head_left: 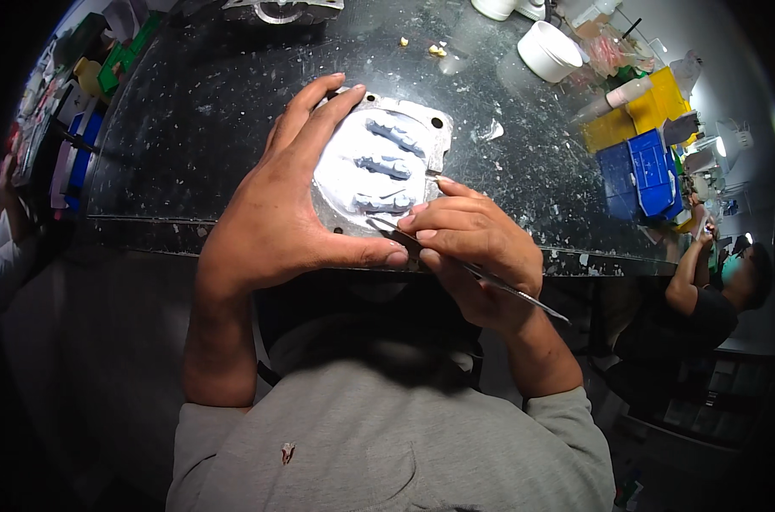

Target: The person carves dental molds using a hand tool, blows air on them with an air nozzle, and shapes an artificial tooth using a rotary tool. Then, the person takes metal parts out of a drawer and places a metal press frame onto the workbench.

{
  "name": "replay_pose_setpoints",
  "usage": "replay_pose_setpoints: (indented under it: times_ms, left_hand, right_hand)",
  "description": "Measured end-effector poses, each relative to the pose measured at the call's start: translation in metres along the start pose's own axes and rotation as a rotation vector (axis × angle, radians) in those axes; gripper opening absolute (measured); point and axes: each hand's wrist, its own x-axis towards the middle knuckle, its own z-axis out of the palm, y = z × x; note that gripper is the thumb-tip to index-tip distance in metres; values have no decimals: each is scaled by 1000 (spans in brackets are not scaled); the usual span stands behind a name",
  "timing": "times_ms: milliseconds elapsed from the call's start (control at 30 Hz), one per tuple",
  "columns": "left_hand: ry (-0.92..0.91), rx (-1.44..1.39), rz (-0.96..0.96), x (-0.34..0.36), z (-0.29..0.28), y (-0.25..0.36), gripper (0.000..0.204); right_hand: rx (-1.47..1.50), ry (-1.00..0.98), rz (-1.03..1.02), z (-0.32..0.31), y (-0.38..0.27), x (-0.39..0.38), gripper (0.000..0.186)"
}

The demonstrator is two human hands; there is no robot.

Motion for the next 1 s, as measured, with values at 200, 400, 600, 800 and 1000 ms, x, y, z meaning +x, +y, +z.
replay_pose_setpoints:
  times_ms: [200, 400, 600, 800, 1000]
  left_hand:
    - [-4, -11, 6, 2, -1, 0, 121]
    - [-6, -21, 4, 1, 0, -2, 120]
    - [-4, -44, 16, 1, 0, -3, 120]
    - [-6, -33, 10, 1, -1, -2, 121]
    - [-77, -9, 60, 3, -5, -9, 128]
  right_hand:
    - [-95, -49, -16, -3, -4, 8, 14]
    - [-7, -31, 6, -3, -1, 7, 13]
    - [-85, -14, -29, 2, -2, 5, 13]
    - [-129, 35, -65, 9, -2, 1, 15]
    - [402, 199, 131, -4, 3, -4, 12]
